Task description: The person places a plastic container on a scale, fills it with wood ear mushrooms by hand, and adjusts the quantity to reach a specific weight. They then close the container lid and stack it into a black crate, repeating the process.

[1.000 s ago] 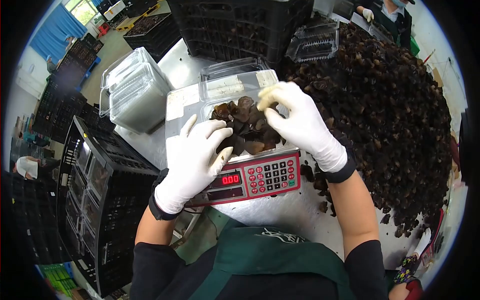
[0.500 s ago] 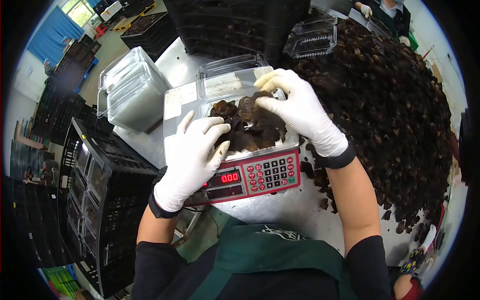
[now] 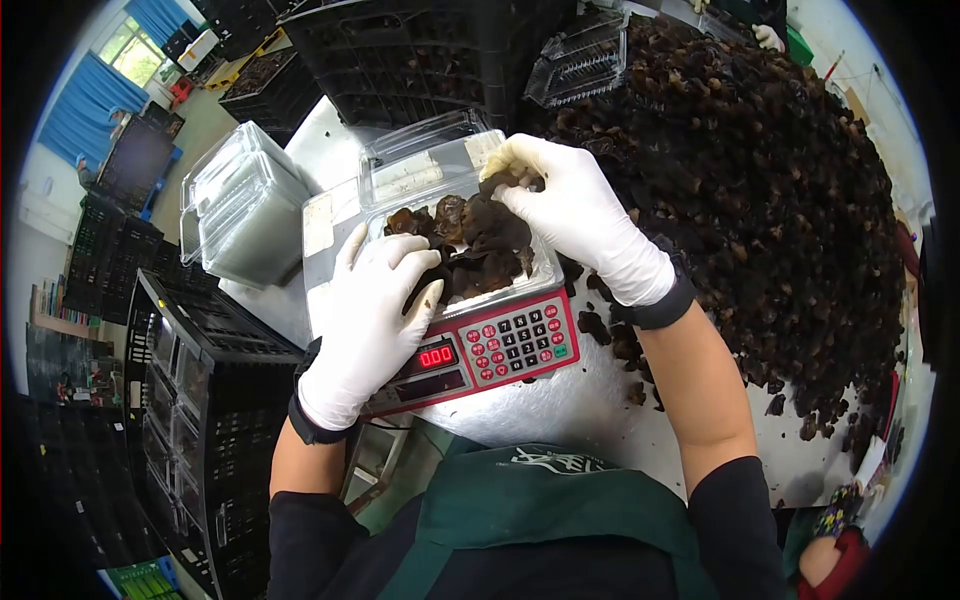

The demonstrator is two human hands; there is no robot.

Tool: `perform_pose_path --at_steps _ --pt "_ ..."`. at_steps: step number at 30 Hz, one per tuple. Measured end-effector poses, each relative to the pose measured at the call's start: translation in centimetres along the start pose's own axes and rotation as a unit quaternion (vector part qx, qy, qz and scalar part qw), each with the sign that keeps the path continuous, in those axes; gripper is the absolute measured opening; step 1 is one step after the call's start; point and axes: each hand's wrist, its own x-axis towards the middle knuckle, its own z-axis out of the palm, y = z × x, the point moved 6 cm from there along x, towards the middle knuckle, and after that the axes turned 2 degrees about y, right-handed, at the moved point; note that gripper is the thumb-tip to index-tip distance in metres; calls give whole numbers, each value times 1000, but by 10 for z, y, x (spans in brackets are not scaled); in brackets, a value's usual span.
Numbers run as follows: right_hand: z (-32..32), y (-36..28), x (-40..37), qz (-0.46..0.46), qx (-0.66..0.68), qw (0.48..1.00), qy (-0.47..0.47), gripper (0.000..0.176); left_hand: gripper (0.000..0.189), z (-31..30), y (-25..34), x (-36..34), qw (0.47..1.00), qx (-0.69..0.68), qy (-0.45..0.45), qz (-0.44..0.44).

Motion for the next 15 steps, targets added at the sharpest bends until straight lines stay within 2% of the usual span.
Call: perform_pose_path --at_steps 3,6,7,9,10,11,14,15 --pt "-2 -5 -2 -65 -28 997 9 17 25 4 -2 5 1000 25 -11 5" --pt "-3 -6 -6 -85 -43 995 18 16 24 8 -8 25 999 -5 -4 -32" --pt "-3 -6 -8 -84 -50 995 23 17 24 4 -2 35 999 48 23 3" --pt "-4 -8 -10 -85 -65 994 34 18 26 20 -7 46 996 81 -36 -22" --pt "-4 -7 -10 -73 -58 995 27 18 27 28 -13 50 992 98 -64 -35" --pt "-4 -5 -10 -60 -52 997 20 19 24 34 -18 54 995 87 -46 -24" --pt "-7 3 -13 -15 -2 1000 17 21 15 41 -22 56 993 96 -65 -34" --pt "-8 6 -13 1 20 1000 20 22 14 33 -18 57 995 95 -28 -23"
